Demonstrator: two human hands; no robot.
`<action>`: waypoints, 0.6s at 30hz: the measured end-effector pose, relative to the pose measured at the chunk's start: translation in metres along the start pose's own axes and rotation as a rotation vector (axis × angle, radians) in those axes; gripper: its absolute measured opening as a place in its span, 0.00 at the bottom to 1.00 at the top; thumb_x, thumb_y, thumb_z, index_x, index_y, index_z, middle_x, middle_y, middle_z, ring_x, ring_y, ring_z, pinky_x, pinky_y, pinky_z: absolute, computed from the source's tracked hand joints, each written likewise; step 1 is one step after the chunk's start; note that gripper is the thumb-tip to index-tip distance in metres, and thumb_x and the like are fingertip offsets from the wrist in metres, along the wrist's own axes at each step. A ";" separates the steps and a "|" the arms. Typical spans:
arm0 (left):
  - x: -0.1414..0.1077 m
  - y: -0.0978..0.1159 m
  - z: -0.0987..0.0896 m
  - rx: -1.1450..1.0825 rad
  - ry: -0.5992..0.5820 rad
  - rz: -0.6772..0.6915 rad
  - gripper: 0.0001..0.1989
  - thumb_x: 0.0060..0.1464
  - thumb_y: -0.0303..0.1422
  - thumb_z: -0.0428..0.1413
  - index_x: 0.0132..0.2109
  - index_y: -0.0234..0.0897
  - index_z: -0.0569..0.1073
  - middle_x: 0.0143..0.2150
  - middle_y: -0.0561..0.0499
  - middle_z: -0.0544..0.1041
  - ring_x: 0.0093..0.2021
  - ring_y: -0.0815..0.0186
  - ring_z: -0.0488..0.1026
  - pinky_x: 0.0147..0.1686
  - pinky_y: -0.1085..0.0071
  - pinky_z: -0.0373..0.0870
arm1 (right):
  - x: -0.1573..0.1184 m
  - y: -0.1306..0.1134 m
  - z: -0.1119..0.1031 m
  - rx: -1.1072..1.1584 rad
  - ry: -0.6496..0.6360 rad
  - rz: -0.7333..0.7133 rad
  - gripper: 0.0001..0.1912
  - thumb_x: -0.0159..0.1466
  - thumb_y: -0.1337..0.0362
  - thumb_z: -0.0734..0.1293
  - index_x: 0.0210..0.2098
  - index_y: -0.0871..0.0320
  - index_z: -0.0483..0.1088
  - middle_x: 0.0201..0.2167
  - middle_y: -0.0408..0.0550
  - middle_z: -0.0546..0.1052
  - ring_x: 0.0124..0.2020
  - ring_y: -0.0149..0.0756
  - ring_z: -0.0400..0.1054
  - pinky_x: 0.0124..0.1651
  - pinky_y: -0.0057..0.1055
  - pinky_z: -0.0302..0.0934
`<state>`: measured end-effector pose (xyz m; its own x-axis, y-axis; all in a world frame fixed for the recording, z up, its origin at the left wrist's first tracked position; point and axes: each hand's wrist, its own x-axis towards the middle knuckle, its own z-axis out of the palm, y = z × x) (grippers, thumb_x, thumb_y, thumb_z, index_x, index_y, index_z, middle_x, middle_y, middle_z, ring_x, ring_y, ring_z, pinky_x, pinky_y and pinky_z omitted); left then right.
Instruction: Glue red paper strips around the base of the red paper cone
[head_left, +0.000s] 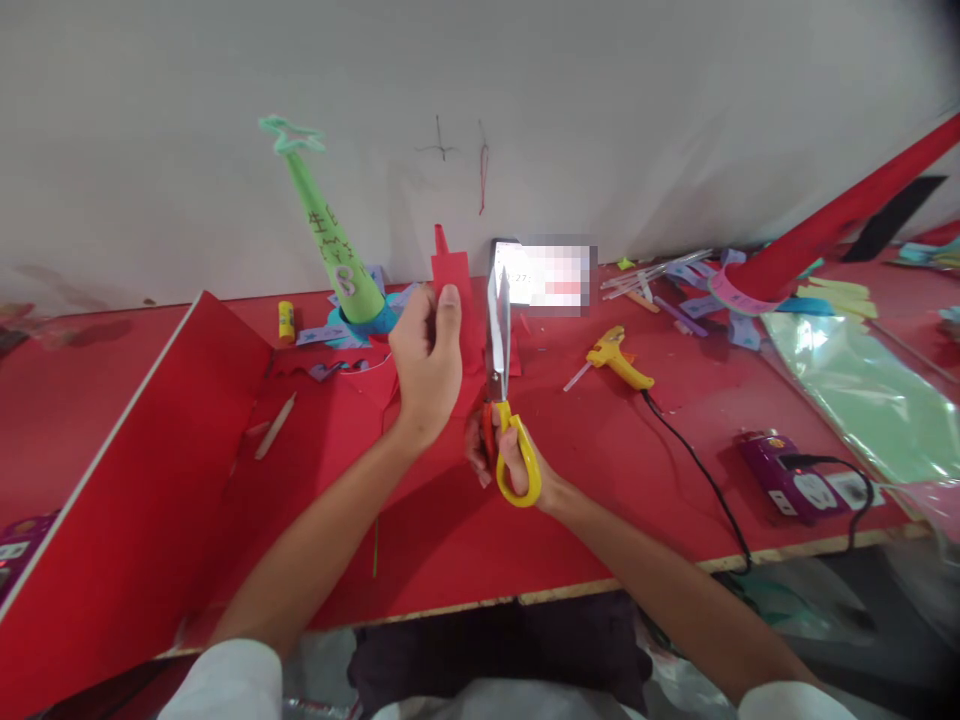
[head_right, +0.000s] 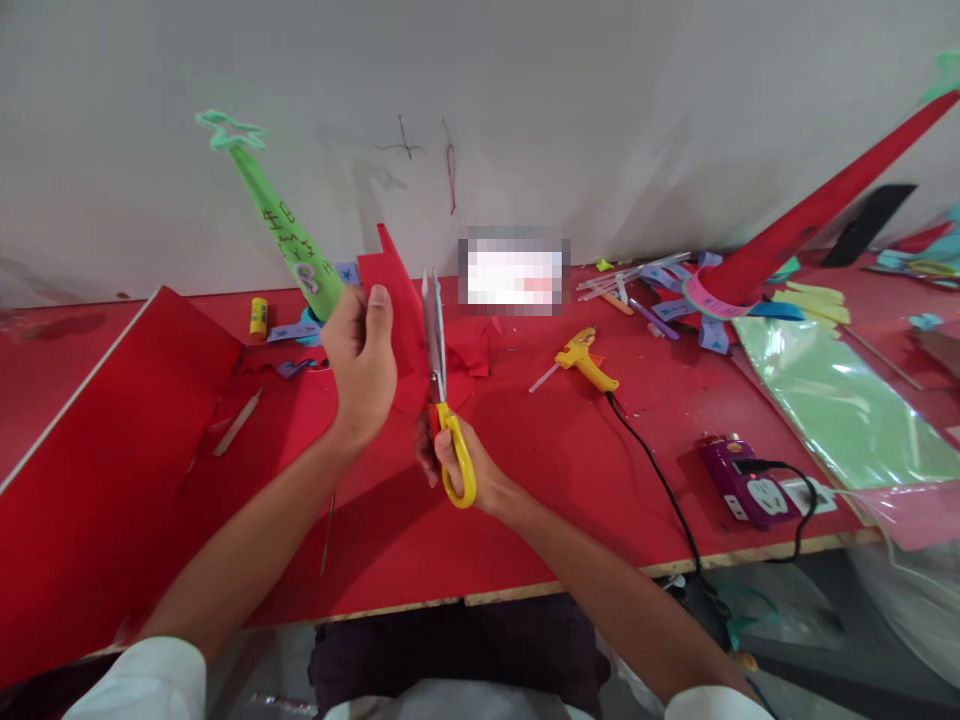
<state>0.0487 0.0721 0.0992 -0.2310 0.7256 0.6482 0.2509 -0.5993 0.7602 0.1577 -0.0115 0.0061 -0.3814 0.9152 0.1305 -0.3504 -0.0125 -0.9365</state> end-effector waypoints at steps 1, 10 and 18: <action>0.002 0.001 -0.002 0.002 0.010 0.009 0.30 0.67 0.57 0.52 0.29 0.41 0.54 0.27 0.56 0.53 0.27 0.68 0.52 0.29 0.66 0.54 | -0.001 -0.001 0.001 -0.022 -0.004 0.005 0.39 0.59 0.21 0.61 0.37 0.53 0.63 0.21 0.34 0.63 0.17 0.25 0.56 0.19 0.26 0.57; 0.013 0.003 -0.009 0.025 0.065 0.068 0.28 0.70 0.54 0.51 0.29 0.41 0.54 0.27 0.56 0.53 0.28 0.66 0.52 0.30 0.65 0.52 | -0.006 0.008 -0.002 -0.126 0.067 0.072 0.38 0.57 0.22 0.65 0.36 0.53 0.61 0.22 0.33 0.62 0.18 0.24 0.54 0.19 0.24 0.51; 0.010 0.002 -0.007 -0.005 0.059 0.030 0.30 0.68 0.58 0.51 0.29 0.41 0.54 0.27 0.56 0.53 0.27 0.67 0.51 0.29 0.65 0.52 | -0.007 0.005 0.001 -0.183 0.090 0.105 0.39 0.56 0.21 0.64 0.35 0.52 0.60 0.23 0.34 0.62 0.19 0.25 0.53 0.20 0.26 0.51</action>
<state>0.0404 0.0755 0.1078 -0.2788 0.6857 0.6724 0.2537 -0.6227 0.7402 0.1579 -0.0185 0.0005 -0.3266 0.9451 0.0075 -0.1484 -0.0434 -0.9880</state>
